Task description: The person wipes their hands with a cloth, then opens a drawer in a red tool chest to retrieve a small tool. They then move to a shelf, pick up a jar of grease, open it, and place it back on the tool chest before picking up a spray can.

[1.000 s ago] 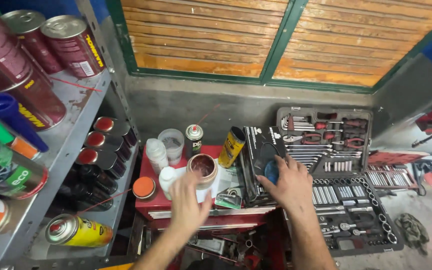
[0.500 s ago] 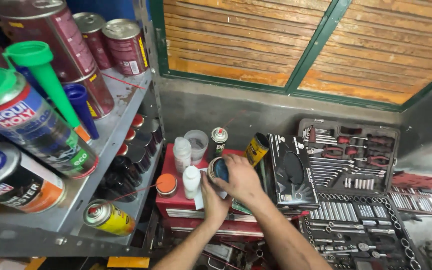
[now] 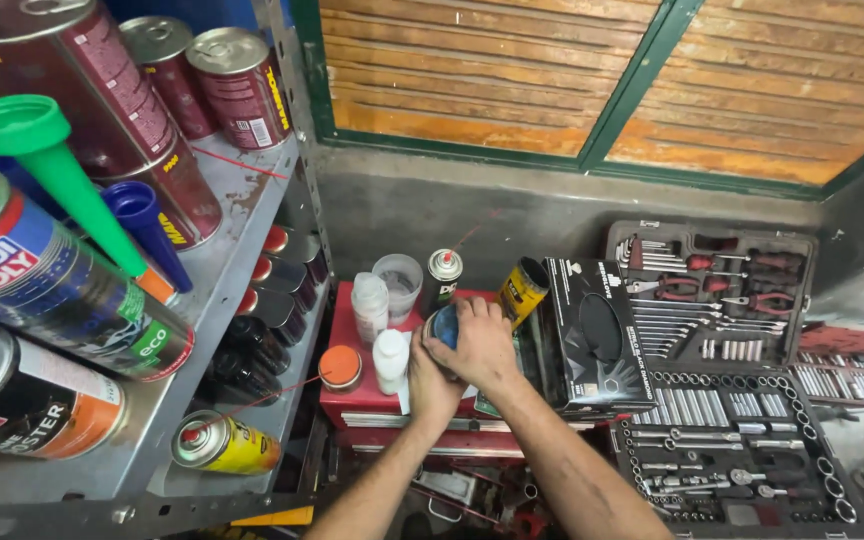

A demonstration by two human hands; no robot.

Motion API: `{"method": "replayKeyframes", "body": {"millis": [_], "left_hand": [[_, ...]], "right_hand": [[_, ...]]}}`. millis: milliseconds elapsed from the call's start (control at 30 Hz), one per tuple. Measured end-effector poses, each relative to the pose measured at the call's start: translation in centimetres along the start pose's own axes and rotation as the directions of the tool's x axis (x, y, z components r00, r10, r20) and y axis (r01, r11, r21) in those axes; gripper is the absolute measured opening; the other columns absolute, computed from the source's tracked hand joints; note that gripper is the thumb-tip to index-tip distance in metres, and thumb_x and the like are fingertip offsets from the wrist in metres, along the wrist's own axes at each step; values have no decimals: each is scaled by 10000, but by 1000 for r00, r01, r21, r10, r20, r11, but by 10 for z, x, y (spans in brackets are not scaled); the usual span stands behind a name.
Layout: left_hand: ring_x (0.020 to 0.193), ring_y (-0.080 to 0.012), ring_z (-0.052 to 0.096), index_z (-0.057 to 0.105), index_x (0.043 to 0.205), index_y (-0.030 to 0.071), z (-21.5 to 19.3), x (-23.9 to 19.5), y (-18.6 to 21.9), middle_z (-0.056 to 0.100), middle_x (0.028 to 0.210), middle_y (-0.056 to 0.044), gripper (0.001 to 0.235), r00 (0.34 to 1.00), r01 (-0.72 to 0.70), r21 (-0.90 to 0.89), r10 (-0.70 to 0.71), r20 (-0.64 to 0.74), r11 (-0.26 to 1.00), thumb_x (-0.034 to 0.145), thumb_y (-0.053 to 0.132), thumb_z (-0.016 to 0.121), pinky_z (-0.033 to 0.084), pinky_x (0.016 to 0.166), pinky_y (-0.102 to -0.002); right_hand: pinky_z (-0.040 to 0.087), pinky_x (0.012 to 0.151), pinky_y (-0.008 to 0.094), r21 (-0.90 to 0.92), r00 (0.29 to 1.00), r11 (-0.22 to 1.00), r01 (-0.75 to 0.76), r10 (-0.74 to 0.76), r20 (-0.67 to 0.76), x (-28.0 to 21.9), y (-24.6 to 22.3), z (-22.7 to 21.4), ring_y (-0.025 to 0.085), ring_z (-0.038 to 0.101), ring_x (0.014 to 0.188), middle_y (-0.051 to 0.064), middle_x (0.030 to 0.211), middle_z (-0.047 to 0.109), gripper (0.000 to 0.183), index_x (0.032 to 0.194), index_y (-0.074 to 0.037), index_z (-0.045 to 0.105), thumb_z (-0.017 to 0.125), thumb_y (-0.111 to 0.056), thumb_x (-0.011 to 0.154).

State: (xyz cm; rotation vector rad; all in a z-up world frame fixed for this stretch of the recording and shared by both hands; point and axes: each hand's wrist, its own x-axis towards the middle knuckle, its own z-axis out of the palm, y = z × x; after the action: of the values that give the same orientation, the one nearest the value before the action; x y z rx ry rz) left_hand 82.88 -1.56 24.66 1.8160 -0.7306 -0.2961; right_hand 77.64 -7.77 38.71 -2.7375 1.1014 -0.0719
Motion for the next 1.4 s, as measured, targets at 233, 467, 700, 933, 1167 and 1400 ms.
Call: {"method": "replayKeyframes", "body": {"millis": [233, 467, 700, 933, 1167, 1400], "left_hand": [[1380, -399, 484, 250, 1535, 74, 9, 5, -19, 483, 1490, -196, 1133, 999, 32, -5, -32, 25, 999, 612, 218, 892, 363, 1193, -505], [1321, -425, 481, 422, 1479, 59, -12, -22, 24, 505, 1396, -193, 1144, 967, -238, 42, 241, -83, 970, 482, 234, 956, 352, 1159, -546], [1384, -396, 445, 275, 1516, 3, -75, -62, 85, 390, 1483, -275, 894, 911, -408, -390, 398, -112, 825, 809, 268, 755, 450, 1140, -476], [1419, -335, 444, 180, 1591, 125, -57, -82, 41, 335, 1589, -220, 926, 994, 9, -842, 83, 64, 540, 849, 284, 711, 407, 1168, -461], [1364, -327, 494, 304, 1542, 69, -59, -82, 17, 469, 1497, -221, 787, 990, 32, -925, 116, 82, 379, 867, 241, 670, 419, 1153, -455], [1267, -337, 571, 322, 1490, 129, -79, -83, 24, 517, 1416, -240, 765, 967, 156, -894, 118, 225, 421, 854, 296, 712, 546, 1013, -483]], "right_hand": [[452, 1034, 501, 42, 995, 998, 38, -34, -89, 1, 10, 36, 364, 433, 1342, 172, 1454, 418, 895, 1505, -24, 388, 547, -675, 913], [516, 1054, 504, 389, 992, 916, -102, 121, -25, -11, 30, -2, 383, 558, 1291, 133, 1397, 508, 1015, 1489, -114, 421, 793, -612, 687], [460, 1094, 377, 684, 983, 727, -69, 166, -77, -52, 33, -39, 216, 598, 1266, 77, 1409, 593, 824, 1388, -145, 559, 769, -529, 690], [465, 1125, 405, 843, 985, 527, 105, -169, -18, -76, 44, -25, 236, 553, 1325, 109, 1462, 521, 877, 1484, -128, 441, 707, -573, 777], [432, 1129, 368, 869, 894, 486, 92, -424, 142, -86, 62, -56, 265, 397, 1451, 146, 1655, 287, 967, 1607, -204, 222, 600, -84, 724], [472, 1083, 368, 630, 952, 775, -51, -153, 265, -86, 54, -58, 183, 597, 1270, 23, 1494, 568, 782, 1441, -212, 574, 640, -600, 765]]}}
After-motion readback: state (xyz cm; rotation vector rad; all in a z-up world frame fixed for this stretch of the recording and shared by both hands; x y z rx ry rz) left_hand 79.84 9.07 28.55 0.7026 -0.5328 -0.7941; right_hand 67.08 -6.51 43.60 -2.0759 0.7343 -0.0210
